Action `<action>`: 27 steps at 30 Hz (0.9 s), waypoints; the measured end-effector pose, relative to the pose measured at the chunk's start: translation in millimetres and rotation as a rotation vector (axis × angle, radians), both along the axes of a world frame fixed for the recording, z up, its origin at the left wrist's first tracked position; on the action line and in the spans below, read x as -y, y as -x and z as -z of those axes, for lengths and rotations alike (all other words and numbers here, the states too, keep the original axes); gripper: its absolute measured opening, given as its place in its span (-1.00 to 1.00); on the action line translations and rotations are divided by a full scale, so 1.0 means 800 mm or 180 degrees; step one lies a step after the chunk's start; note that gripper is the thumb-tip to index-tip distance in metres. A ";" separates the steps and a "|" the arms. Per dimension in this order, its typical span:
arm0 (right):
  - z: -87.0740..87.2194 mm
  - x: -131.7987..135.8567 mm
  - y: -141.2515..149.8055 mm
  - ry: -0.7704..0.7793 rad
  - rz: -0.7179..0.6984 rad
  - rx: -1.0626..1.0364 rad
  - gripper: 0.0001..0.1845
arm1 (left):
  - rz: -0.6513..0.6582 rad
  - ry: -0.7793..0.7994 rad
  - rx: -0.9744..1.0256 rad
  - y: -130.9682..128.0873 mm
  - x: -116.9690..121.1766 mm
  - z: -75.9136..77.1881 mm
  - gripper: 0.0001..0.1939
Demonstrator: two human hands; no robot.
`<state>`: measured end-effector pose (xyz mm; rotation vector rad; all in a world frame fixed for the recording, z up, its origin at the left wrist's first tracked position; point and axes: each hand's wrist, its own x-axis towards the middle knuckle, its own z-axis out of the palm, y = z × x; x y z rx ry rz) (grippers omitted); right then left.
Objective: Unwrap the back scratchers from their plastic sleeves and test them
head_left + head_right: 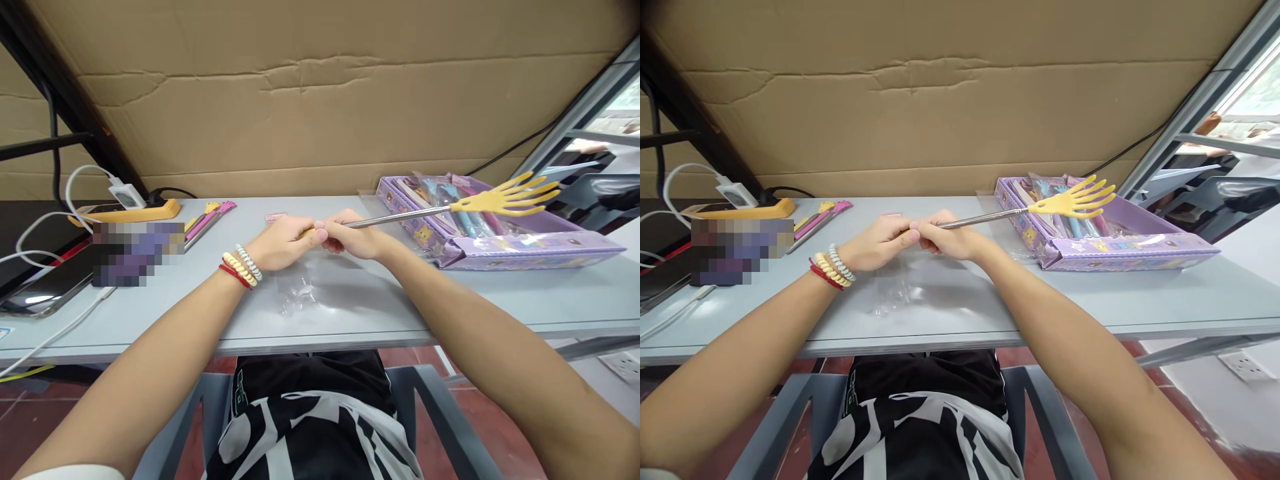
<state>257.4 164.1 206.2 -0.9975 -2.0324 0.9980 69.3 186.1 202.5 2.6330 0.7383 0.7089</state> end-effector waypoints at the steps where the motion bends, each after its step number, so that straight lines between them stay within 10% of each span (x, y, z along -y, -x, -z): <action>1: -0.001 0.001 0.000 -0.0014 0.0028 0.0120 -0.54 | 0.0007 0.0074 0.0030 0.000 -0.002 0.002 -0.42; 20: -0.012 0.022 0.008 -0.0893 0.0286 0.0670 -0.57 | 0.0246 0.0113 0.0364 -0.002 0.000 -0.005 -0.24; 27: -0.008 0.009 0.006 -0.0914 0.0812 0.0171 -0.64 | -0.0287 0.0121 0.0529 -0.004 0.001 -0.003 -0.32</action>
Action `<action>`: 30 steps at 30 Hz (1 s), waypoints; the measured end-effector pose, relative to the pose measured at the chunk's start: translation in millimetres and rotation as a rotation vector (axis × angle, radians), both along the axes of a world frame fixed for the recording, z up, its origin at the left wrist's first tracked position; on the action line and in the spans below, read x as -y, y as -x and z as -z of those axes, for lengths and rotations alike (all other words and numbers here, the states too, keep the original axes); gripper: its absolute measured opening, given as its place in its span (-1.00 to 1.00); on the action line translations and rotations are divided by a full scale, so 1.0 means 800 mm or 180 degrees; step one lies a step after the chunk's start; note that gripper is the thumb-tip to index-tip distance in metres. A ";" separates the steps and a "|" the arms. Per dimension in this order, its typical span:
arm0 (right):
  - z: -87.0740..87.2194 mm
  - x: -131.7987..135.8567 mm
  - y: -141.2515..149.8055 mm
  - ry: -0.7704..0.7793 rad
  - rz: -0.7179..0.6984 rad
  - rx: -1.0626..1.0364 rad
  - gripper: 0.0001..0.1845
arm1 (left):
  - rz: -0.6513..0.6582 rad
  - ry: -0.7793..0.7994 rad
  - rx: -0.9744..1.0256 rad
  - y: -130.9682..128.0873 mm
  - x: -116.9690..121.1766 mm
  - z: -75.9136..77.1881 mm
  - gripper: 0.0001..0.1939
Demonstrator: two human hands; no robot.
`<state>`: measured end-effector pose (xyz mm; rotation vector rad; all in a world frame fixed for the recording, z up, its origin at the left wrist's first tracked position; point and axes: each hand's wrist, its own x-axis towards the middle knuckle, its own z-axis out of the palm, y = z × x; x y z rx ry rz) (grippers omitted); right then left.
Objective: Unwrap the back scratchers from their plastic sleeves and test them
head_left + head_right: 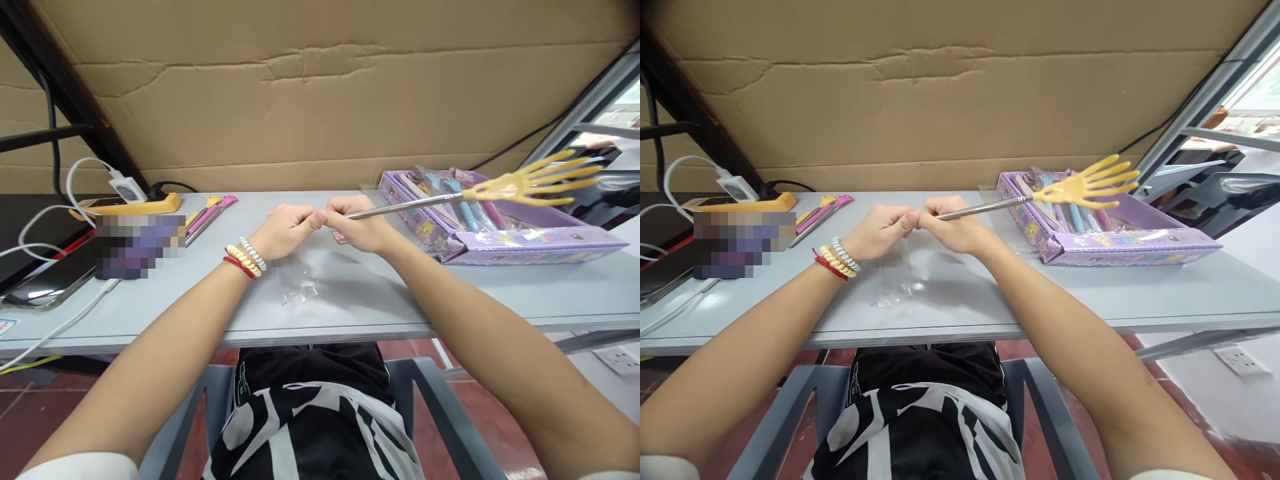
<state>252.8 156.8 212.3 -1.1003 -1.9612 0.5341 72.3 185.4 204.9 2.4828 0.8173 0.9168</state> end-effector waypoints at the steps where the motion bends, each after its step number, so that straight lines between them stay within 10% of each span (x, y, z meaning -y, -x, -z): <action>1: -0.001 -0.002 -0.001 -0.0021 0.0124 -0.0174 -0.64 | -0.0055 0.0005 0.0072 0.000 0.000 0.000 -0.36; 7: -0.014 -0.020 0.005 0.0058 0.0178 -0.1132 -0.45 | -0.0280 -0.0082 0.0307 -0.005 -0.001 0.002 -0.82; 18: -0.003 -0.045 0.078 0.0673 0.0221 -0.3257 -0.47 | -0.1247 -0.0378 -0.0178 -0.008 -0.014 0.009 -0.81; 30: -0.016 -0.024 0.055 0.0569 0.0304 -0.3393 -0.40 | 0.0000 0.0701 0.0234 -0.020 0.004 0.002 -0.84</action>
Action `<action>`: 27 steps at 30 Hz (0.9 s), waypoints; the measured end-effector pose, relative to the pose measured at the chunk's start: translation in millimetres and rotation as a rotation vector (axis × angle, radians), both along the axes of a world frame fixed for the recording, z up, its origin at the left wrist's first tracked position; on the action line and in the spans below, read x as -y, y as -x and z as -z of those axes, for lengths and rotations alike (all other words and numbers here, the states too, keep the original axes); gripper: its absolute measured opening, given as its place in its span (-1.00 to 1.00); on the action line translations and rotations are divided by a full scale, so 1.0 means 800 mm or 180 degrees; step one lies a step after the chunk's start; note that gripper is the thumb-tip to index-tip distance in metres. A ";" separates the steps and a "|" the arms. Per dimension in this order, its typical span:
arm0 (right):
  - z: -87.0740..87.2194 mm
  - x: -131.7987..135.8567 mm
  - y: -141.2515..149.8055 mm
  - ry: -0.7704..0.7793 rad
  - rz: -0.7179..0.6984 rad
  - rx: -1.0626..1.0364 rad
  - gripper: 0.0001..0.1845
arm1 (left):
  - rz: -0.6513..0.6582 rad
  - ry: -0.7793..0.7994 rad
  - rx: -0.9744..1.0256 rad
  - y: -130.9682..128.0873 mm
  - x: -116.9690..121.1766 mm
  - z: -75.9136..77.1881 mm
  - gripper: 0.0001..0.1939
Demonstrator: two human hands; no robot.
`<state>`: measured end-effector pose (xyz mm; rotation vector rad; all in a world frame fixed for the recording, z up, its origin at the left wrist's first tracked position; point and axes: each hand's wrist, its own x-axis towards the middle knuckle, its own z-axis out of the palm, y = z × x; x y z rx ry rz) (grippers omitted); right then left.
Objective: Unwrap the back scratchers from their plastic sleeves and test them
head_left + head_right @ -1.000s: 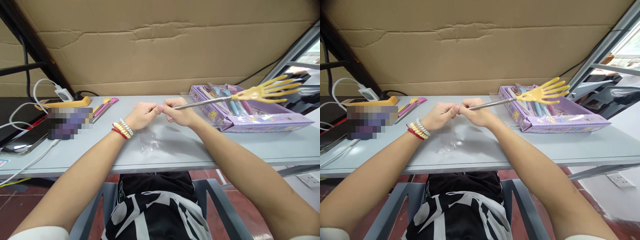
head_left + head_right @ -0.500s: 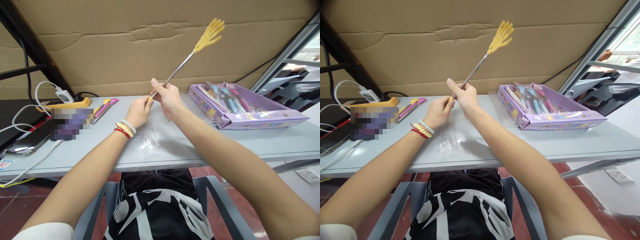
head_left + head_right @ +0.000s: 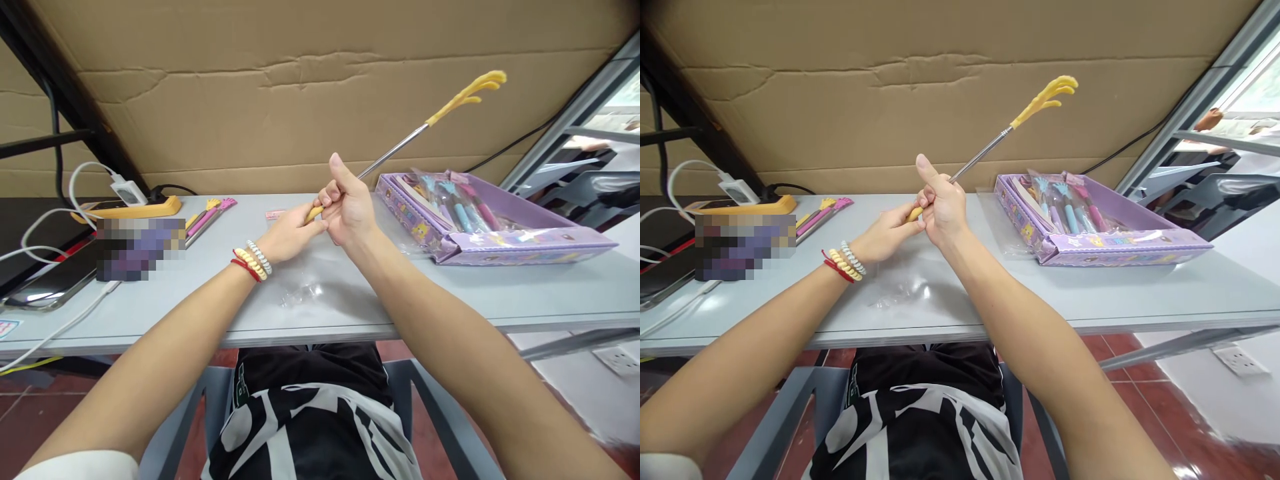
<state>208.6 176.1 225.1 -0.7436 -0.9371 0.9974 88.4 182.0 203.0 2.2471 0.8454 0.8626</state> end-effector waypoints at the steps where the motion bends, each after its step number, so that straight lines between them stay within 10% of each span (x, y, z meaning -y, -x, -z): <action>1: 0.000 0.001 0.000 0.0001 -0.0003 0.0029 -0.39 | 0.0172 0.0098 0.0075 0.003 -0.001 0.000 -0.81; 8: 0.003 0.010 0.002 -0.0153 -0.0184 0.0304 -0.38 | 0.0449 0.0013 -0.0117 0.010 -0.008 0.005 -0.69; 27: 0.005 0.020 0.007 -0.0089 -0.0141 -0.0185 -0.41 | -0.0539 -0.0901 -0.0511 -0.009 -0.001 0.019 -0.61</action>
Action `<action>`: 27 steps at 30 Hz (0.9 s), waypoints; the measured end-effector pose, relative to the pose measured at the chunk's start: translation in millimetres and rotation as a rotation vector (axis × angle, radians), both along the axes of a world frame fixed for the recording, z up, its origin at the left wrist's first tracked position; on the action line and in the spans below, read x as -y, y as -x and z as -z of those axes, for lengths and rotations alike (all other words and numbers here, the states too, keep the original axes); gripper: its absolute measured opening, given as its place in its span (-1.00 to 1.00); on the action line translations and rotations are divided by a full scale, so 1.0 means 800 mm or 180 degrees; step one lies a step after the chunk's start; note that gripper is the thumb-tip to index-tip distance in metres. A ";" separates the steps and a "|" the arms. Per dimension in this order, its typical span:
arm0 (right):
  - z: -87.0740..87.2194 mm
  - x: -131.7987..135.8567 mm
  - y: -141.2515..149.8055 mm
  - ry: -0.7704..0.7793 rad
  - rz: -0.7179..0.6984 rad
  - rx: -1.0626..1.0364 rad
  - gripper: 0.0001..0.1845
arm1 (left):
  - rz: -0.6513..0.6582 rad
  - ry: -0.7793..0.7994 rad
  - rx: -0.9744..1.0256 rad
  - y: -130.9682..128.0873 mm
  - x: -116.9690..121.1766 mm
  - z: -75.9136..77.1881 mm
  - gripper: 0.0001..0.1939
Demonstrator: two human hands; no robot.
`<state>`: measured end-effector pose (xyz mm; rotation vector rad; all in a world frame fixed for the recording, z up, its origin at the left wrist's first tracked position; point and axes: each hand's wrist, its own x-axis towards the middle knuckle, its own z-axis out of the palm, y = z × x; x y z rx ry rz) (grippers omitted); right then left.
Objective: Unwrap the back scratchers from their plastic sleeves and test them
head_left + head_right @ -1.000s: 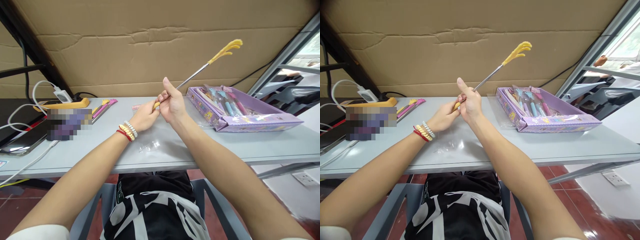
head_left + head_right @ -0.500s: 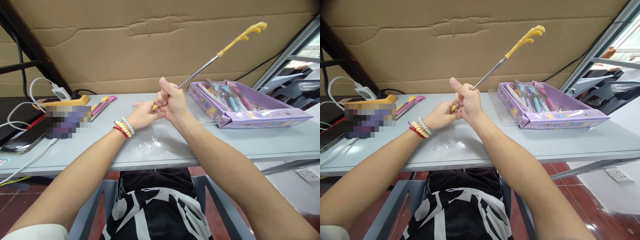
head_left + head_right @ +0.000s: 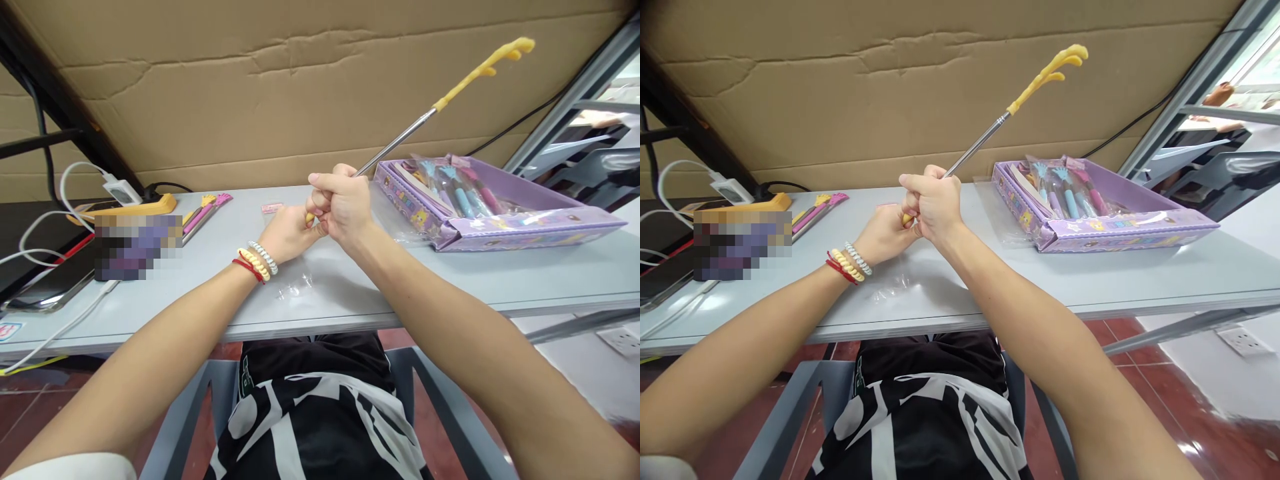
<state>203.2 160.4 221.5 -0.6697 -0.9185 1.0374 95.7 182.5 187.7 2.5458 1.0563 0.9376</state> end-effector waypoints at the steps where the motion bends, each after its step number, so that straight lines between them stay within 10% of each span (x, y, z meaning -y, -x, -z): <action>1: 0.000 0.000 0.000 -0.0015 0.0034 -0.0003 -0.41 | -0.0036 -0.0034 -0.0034 0.000 0.000 0.000 -0.61; 27: -0.011 0.001 -0.010 -0.0009 0.0040 -0.0609 -0.43 | -0.0303 -0.0351 -0.0253 -0.003 0.015 -0.001 -0.60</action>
